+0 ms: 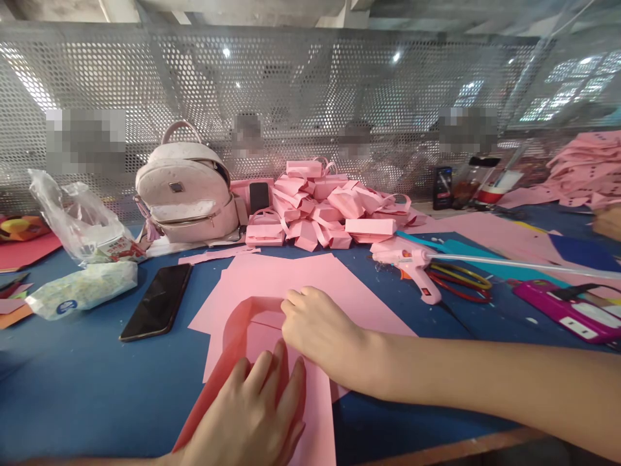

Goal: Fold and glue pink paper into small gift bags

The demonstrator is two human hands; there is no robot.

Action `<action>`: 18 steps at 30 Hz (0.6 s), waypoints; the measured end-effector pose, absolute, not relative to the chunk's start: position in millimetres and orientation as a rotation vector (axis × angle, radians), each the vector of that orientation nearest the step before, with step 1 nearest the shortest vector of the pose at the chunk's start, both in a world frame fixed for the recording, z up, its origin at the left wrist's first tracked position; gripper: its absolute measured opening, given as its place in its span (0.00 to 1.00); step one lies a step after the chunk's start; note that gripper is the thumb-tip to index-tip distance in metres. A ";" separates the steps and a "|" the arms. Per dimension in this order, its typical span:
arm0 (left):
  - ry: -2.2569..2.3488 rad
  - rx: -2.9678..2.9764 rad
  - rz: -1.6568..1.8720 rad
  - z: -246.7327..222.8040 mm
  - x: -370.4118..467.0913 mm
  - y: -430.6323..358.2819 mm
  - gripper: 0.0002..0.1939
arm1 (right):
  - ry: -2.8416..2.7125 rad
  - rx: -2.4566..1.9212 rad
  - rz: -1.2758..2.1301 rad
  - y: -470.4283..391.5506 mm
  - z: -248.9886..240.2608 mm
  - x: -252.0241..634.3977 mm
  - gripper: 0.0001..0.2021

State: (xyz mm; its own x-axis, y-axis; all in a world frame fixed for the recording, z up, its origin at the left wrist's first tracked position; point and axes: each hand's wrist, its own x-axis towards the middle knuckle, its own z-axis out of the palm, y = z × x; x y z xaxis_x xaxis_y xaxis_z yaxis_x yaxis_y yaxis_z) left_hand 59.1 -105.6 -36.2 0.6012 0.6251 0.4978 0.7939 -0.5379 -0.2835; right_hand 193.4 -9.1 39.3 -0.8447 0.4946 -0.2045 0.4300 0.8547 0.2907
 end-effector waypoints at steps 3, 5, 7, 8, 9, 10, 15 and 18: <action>-1.128 -2.352 -0.464 -35.1 59.1 -105.1 0.25 | 2.769 0.693 0.346 -8.9 39.1 193.2 0.09; -1.125 -2.360 -0.455 -35.2 59.2 -104.8 0.25 | 2.765 0.692 0.343 -8.6 38.9 193.0 0.09; -1.127 -2.359 -0.457 -36.3 59.2 -104.8 0.25 | 2.756 0.694 0.333 -8.4 39.0 192.7 0.08; -1.129 -2.358 -0.460 -37.3 59.2 -104.9 0.25 | 2.758 0.693 0.330 -8.4 39.1 192.9 0.08; -1.130 -2.356 -0.461 -38.3 58.9 -105.0 0.25 | 2.767 0.690 0.329 -8.4 39.2 193.5 0.09; -1.127 -2.356 -0.460 -39.2 58.6 -105.0 0.25 | 2.781 0.687 0.333 -8.3 38.9 194.7 0.09; -1.147 -2.436 -0.336 -34.6 55.0 -103.0 0.25 | 2.952 0.627 0.335 -6.8 31.3 213.2 0.10; -1.195 -2.543 -0.167 -24.3 54.0 -100.7 0.25 | 3.068 0.584 0.302 -5.1 25.0 228.2 0.09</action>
